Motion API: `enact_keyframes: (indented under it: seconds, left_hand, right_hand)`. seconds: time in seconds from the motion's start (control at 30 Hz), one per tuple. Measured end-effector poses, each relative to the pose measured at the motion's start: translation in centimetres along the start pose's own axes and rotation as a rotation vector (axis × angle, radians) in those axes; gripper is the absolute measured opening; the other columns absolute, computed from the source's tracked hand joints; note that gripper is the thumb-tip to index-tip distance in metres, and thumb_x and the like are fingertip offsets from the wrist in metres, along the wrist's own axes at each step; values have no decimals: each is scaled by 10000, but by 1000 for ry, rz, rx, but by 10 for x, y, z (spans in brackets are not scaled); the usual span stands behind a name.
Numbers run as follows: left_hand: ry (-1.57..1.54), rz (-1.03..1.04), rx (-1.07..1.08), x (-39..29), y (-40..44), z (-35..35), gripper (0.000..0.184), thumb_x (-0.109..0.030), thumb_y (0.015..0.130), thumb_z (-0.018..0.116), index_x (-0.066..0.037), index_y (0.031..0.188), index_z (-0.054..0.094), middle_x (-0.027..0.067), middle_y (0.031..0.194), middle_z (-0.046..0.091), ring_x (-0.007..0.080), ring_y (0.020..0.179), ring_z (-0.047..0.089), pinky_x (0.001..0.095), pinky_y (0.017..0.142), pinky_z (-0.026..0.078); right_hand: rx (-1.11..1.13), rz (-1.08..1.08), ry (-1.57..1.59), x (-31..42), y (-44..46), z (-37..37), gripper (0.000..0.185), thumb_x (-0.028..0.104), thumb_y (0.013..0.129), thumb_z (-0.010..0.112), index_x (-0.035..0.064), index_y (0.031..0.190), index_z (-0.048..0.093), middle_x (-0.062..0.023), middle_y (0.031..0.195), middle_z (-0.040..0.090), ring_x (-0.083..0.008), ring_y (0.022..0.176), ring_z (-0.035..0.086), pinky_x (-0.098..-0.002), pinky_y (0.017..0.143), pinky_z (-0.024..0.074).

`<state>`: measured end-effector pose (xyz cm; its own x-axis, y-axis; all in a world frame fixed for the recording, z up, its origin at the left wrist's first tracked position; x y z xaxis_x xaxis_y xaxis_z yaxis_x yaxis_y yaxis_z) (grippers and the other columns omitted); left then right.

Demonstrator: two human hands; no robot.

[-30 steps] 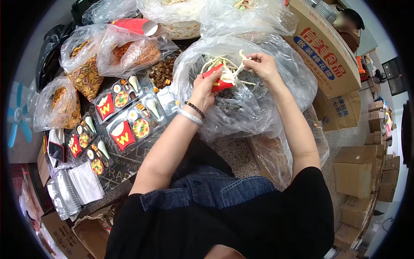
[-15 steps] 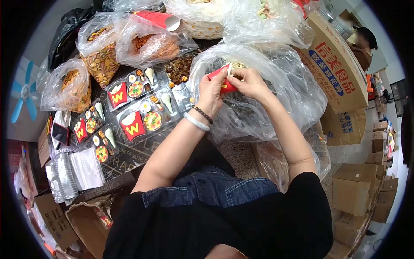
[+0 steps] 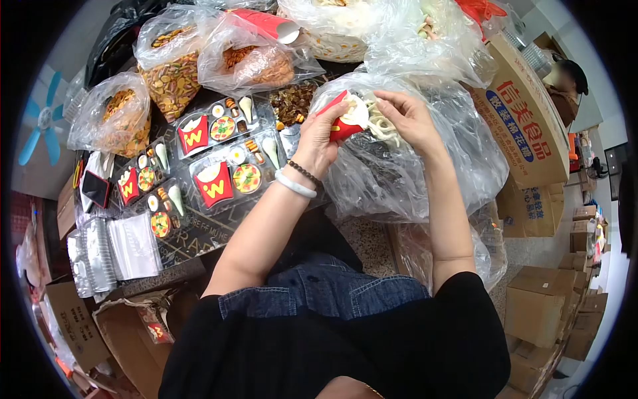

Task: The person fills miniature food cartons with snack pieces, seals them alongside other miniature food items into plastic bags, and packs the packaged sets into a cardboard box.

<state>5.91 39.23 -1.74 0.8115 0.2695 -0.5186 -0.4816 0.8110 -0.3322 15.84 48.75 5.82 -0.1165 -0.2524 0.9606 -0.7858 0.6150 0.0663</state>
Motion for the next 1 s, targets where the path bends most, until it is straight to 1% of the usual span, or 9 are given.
enact_keyframes:
  seconds: [0.23, 0.4, 0.47, 0.53, 0.7, 0.73, 0.83, 0.9, 1.0]
  left_hand:
    - [88, 81, 25, -16, -13, -4, 291, -83, 787, 636, 38, 1034, 543, 123, 979, 621, 206, 844, 635, 316, 702, 551]
    - [207, 328, -52, -27, -15, -21, 341, -94, 716, 722, 26, 989, 555, 87, 875, 630, 146, 724, 623, 265, 637, 519]
    - [183, 355, -204, -48, -44, -26, 408, -98, 695, 748, 0, 989, 483, 77, 891, 597, 135, 790, 589, 252, 653, 501]
    - [90, 398, -284, -65, -59, -43, 406, -133, 704, 753, -11, 982, 483, 54, 856, 571, 117, 738, 561, 245, 603, 486]
    - [224, 618, -421, -109, -96, -92, 396, -209, 751, 730, -25, 986, 470, 50, 871, 570, 104, 746, 560, 231, 597, 482]
    - [303, 636, -472, -122, -117, -95, 386, -208, 758, 723, -25, 984, 469, 51, 876, 571, 105, 750, 563, 232, 602, 486]
    - [222, 737, -471, -145, -144, -113, 351, -187, 764, 716, -23, 968, 483, 56, 881, 577, 104, 757, 568, 227, 619, 491]
    - [333, 826, -531, -160, -161, -124, 356, -167, 758, 720, -24, 977, 479, 53, 883, 578, 105, 763, 570, 225, 640, 492]
    - [144, 838, -476, -171, -182, -137, 360, -131, 750, 725, -26, 986, 474, 47, 884, 580, 104, 766, 570, 227, 661, 490]
  right_hand:
    - [169, 215, 245, -7, -29, 27, 325, 91, 829, 625, -1, 1131, 546, -27, 814, 617, -87, 691, 586, -204, 616, 478]
    - [-144, -84, -141, 19, -21, 43, 106, 60, 802, 638, -15, 876, 629, -28, 763, 620, -98, 661, 576, -220, 606, 456]
    - [-153, -426, -393, 60, -33, 83, 84, 67, 781, 644, -14, 798, 627, -76, 761, 626, -159, 690, 576, -277, 625, 433]
    - [-60, -479, -631, 74, -38, 119, 104, 115, 824, 582, 28, 839, 638, -100, 858, 626, -223, 852, 578, -353, 846, 354]
    - [153, -448, -239, 57, -24, 179, 140, 79, 827, 579, 13, 943, 621, -84, 925, 636, -189, 861, 584, -391, 1003, 246]
    - [116, -505, -266, 70, -27, 191, 124, 24, 809, 592, -17, 925, 610, -83, 899, 632, -163, 841, 580, -350, 918, 366]
    - [249, -199, 372, 55, -15, 230, 66, -6, 788, 617, -23, 851, 619, -75, 876, 618, -138, 837, 562, -263, 732, 456]
    - [313, -419, 219, 62, -13, 249, 84, -10, 768, 630, -20, 850, 618, -68, 876, 608, -149, 838, 555, -261, 731, 449]
    - [153, -669, -369, 110, -48, 277, 77, 108, 794, 605, 57, 841, 637, -48, 845, 588, -192, 894, 539, -434, 939, 271]
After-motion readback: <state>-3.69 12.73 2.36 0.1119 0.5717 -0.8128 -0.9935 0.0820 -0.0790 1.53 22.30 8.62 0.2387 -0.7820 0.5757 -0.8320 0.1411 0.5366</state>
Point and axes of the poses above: each hand's wrist, its own y-axis towards the middle knuckle, its own z-axis out of the palm, x = y × z, the point moved 8 cm from there along y, towards the middle knuckle
